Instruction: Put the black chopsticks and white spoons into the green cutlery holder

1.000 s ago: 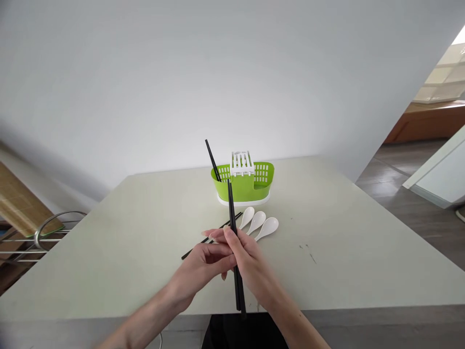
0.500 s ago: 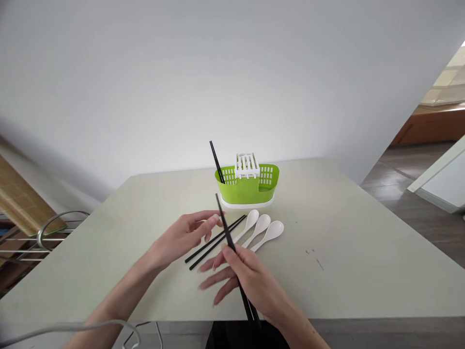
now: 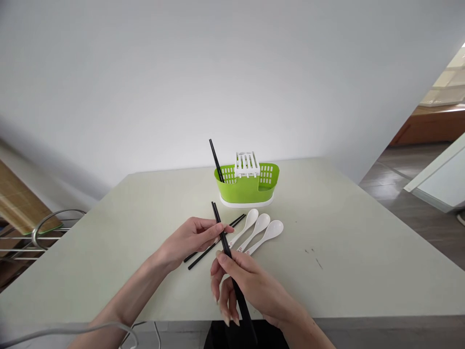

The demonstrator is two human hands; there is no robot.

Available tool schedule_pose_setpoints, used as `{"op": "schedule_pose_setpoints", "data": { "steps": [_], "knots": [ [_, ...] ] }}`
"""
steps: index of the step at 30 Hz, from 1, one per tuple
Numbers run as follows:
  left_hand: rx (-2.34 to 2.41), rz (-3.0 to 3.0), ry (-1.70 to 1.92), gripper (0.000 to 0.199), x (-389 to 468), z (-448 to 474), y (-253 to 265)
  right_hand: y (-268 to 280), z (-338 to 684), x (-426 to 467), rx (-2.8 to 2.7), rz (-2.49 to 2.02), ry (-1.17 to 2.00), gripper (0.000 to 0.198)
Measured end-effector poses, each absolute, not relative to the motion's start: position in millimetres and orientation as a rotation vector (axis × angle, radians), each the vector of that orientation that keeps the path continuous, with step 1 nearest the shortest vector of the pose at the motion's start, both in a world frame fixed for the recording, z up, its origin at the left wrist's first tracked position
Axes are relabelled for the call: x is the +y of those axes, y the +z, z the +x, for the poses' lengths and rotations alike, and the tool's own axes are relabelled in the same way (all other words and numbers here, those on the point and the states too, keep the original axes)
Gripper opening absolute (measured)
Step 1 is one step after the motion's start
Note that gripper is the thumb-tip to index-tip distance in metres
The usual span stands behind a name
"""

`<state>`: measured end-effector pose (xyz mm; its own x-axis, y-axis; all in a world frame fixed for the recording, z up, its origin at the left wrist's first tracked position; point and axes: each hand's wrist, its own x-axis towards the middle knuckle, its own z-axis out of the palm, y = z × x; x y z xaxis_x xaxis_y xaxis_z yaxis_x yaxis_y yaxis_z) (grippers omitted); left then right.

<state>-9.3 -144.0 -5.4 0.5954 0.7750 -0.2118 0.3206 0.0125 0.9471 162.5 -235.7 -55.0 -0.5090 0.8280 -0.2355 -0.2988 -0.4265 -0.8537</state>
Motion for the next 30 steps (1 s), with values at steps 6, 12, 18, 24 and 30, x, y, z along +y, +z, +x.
{"op": "schedule_pose_setpoints", "data": {
  "steps": [6,12,18,24,30],
  "knots": [
    [0.960,1.569,0.438,0.062,-145,-9,-8,-54,163,-231,-1.005,-0.878,1.982,0.049],
    [0.963,1.534,0.525,0.058,-140,-12,-10,-54,163,-229,-1.011,-0.890,1.976,0.047],
    [1.028,1.477,0.909,0.045,-112,-33,13,-58,198,-226,-1.224,-0.964,1.897,0.049],
    [1.072,1.283,1.332,0.037,-72,-57,43,-74,257,-223,-1.231,-1.218,1.545,0.054],
    [1.122,1.244,1.539,0.034,-32,-61,59,-114,299,-223,-1.005,-1.427,1.262,0.058]
  ]
}}
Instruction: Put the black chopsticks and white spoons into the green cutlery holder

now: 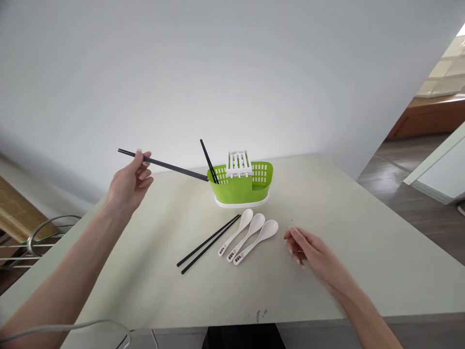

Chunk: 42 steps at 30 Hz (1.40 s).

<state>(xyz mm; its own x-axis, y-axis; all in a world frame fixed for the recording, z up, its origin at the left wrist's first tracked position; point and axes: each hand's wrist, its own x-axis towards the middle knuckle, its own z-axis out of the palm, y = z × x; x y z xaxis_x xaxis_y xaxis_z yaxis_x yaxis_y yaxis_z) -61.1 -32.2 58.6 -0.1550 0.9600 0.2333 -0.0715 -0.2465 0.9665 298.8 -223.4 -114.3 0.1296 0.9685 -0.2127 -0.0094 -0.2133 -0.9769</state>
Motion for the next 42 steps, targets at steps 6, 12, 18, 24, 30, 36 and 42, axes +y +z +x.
{"op": "schedule_pose_setpoints", "data": {
  "steps": [6,12,18,24,30,36,42],
  "knots": [
    [1.296,1.460,1.531,0.035,0,-42,60,-149,304,-228,-0.914,-1.563,1.018,0.056],
    [1.414,1.682,1.432,0.035,23,-20,51,-149,290,-233,-1.207,-1.717,0.948,0.052],
    [1.611,1.949,1.258,0.042,32,-3,44,-148,290,-233,-1.250,-1.753,0.966,0.053],
    [1.686,2.168,1.031,0.042,33,14,41,-145,289,-232,-1.303,-1.745,0.958,0.052],
    [1.697,2.342,0.891,0.047,42,14,31,-141,289,-232,-1.298,-1.728,0.930,0.052],
    [1.727,2.380,0.851,0.051,52,12,25,-141,288,-233,-1.290,-1.727,0.933,0.051],
    [1.719,2.384,0.700,0.048,44,12,17,-145,289,-234,-1.277,-1.748,0.950,0.053]
  ]
}}
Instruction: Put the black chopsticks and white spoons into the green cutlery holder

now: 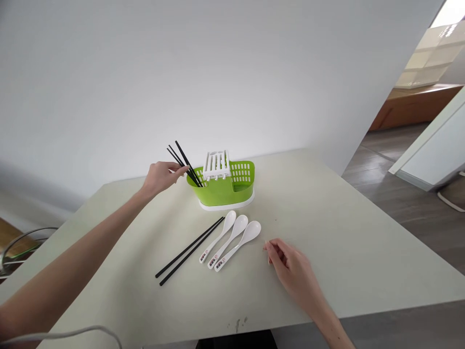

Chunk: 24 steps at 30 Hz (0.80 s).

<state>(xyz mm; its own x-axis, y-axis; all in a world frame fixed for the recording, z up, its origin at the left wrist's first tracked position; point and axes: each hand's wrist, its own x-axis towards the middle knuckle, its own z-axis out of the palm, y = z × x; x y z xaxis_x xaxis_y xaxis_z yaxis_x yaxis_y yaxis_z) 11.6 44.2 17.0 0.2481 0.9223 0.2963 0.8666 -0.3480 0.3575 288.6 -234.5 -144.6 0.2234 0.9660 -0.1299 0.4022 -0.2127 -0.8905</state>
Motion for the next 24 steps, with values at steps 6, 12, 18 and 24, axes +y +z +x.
{"op": "schedule_pose_setpoints", "data": {
  "steps": [6,12,18,24],
  "knots": [
    [1.640,2.392,0.475,0.054,-11,-14,-6,-148,289,-235,-1.258,-1.778,0.910,0.052],
    [1.440,2.257,0.219,0.052,-74,-43,-45,-152,291,-235,-1.238,-1.828,0.898,0.052],
    [1.347,2.331,0.147,0.043,-107,-62,-79,-156,292,-237,-1.223,-1.886,0.893,0.052],
    [1.520,2.484,0.085,0.032,-99,-92,-81,-159,294,-238,-1.221,-1.925,0.859,0.052]
  ]
}}
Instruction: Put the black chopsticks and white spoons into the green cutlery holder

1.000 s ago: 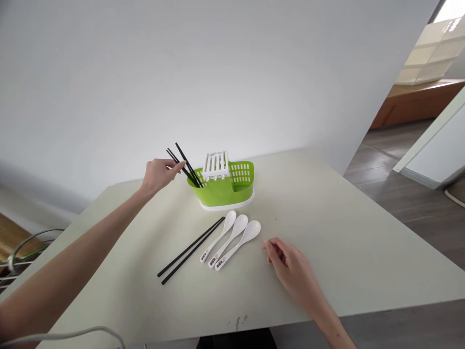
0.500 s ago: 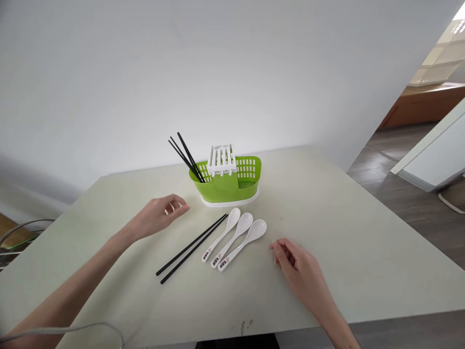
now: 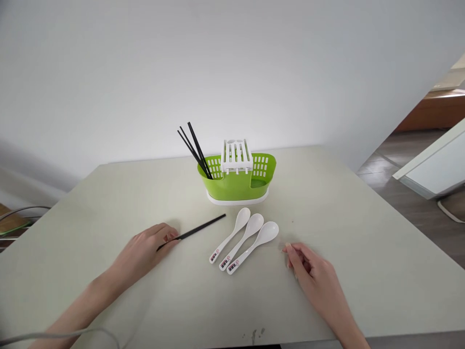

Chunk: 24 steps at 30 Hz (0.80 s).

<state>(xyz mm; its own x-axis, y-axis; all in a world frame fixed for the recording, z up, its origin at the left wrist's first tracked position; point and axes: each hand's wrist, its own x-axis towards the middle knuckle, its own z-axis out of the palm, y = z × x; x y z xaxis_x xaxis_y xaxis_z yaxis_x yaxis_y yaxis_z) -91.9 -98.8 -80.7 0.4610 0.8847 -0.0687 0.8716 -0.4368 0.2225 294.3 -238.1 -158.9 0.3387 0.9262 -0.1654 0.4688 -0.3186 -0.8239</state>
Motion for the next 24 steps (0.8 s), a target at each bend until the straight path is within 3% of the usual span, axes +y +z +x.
{"op": "schedule_pose_setpoints", "data": {
  "steps": [11,24],
  "knots": [
    [1.977,2.656,-0.398,0.039,-87,-146,-78,-161,295,-241,-1.241,-1.956,0.785,0.051],
    [2.055,2.434,-0.315,0.030,-82,-161,-65,-165,297,-240,-1.266,-1.926,0.790,0.049]
  ]
}}
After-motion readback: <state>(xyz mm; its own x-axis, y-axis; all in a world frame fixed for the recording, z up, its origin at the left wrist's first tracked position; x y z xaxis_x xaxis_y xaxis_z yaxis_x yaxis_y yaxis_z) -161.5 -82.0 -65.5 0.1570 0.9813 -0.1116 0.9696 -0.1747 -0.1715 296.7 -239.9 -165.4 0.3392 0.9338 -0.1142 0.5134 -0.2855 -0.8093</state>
